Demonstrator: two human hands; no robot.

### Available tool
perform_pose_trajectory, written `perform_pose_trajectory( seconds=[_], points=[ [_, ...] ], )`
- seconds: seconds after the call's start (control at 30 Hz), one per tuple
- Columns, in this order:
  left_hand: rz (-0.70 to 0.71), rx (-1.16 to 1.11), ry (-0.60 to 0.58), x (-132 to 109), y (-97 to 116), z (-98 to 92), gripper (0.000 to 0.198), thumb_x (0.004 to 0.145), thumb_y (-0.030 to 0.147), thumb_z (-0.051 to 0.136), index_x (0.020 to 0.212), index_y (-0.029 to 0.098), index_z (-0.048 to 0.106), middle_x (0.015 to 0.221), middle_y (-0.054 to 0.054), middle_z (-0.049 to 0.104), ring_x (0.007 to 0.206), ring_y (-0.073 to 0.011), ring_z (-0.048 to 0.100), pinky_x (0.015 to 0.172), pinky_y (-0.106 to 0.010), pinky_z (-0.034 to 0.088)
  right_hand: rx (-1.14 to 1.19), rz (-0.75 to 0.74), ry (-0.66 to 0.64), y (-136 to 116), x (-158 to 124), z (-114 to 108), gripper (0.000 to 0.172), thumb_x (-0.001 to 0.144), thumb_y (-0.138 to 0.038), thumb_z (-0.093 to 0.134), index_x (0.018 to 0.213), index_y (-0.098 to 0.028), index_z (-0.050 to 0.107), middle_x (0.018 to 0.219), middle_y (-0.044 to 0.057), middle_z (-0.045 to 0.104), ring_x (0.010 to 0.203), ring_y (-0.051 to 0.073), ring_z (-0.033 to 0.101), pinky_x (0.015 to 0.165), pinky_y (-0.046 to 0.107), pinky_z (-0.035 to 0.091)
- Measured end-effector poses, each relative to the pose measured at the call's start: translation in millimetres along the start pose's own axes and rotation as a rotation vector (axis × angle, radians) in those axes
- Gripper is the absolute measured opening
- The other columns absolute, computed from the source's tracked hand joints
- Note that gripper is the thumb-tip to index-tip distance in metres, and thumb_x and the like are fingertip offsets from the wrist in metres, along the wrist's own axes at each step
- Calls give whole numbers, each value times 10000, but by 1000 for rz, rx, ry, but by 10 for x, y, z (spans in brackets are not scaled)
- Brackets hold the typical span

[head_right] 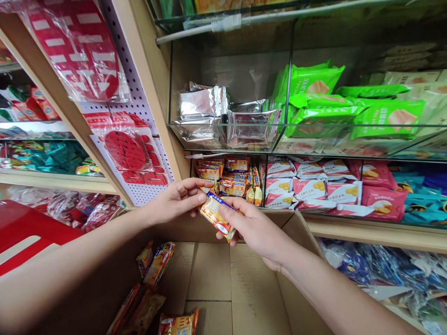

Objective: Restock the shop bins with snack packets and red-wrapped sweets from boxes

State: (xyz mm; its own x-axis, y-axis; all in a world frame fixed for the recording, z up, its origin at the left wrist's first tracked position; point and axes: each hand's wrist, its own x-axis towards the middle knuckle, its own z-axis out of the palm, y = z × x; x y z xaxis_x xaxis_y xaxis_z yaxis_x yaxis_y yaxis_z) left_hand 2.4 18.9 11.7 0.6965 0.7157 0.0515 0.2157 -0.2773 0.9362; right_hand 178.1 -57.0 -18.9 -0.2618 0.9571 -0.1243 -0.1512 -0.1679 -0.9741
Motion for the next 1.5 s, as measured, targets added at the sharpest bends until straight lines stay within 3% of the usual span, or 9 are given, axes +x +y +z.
perform_pose_trajectory(
  seconds=[0.2,0.47,0.63,0.9,1.07,1.23,1.37,1.5],
  points=[
    [-57,-27,-67,7,23,-42,355,758,291,558,1064,123,493,713,-16,597,633,-87,575,544,-188,453,-14,1,10,-6,-8,-5,342,797,-431,483,1059,-213,482,1005,58,561,660,101,572,460,184,385],
    [-6,62,23,12,-17,7,326,764,284,540,1051,143,476,615,40,515,519,-49,476,485,-167,425,-307,-37,-85,22,5,1,286,750,-326,556,967,-141,534,827,31,572,655,91,484,498,193,410],
    [-52,215,125,-1,25,68,217,759,305,533,899,140,544,615,29,539,487,-48,477,451,-160,408,-324,-38,-84,43,22,-6,280,743,-330,557,934,-128,527,769,28,566,620,92,485,456,192,390],
    [59,452,224,-24,16,68,167,769,311,504,827,159,545,670,12,568,563,-89,533,534,-205,444,-292,-42,-78,45,23,-9,277,723,-309,582,924,-126,531,761,23,576,600,86,496,442,184,396],
    [97,379,278,-11,-10,79,166,783,318,500,867,177,476,614,43,487,543,-75,488,510,-189,427,-261,-58,-87,33,37,-14,274,721,-310,589,920,-130,535,736,15,577,578,78,497,436,178,395],
    [94,82,186,-20,1,104,294,775,329,527,1006,184,418,691,32,510,613,-74,510,574,-203,451,-163,-95,-48,33,19,19,307,712,-292,604,960,-139,507,841,45,588,652,99,535,500,209,439],
    [65,-110,-51,-84,48,177,446,694,204,634,1064,184,387,963,-49,554,908,-133,542,808,-287,443,-91,-162,-10,38,14,36,367,699,-310,621,1001,-164,473,958,69,591,818,155,566,603,257,473],
    [57,-199,-264,-140,51,250,451,765,136,538,1170,203,353,1111,-76,512,1027,-133,499,902,-306,392,-181,-244,-28,87,32,4,347,708,-299,615,1009,-174,496,1020,57,596,931,170,548,770,295,447]
  ],
)
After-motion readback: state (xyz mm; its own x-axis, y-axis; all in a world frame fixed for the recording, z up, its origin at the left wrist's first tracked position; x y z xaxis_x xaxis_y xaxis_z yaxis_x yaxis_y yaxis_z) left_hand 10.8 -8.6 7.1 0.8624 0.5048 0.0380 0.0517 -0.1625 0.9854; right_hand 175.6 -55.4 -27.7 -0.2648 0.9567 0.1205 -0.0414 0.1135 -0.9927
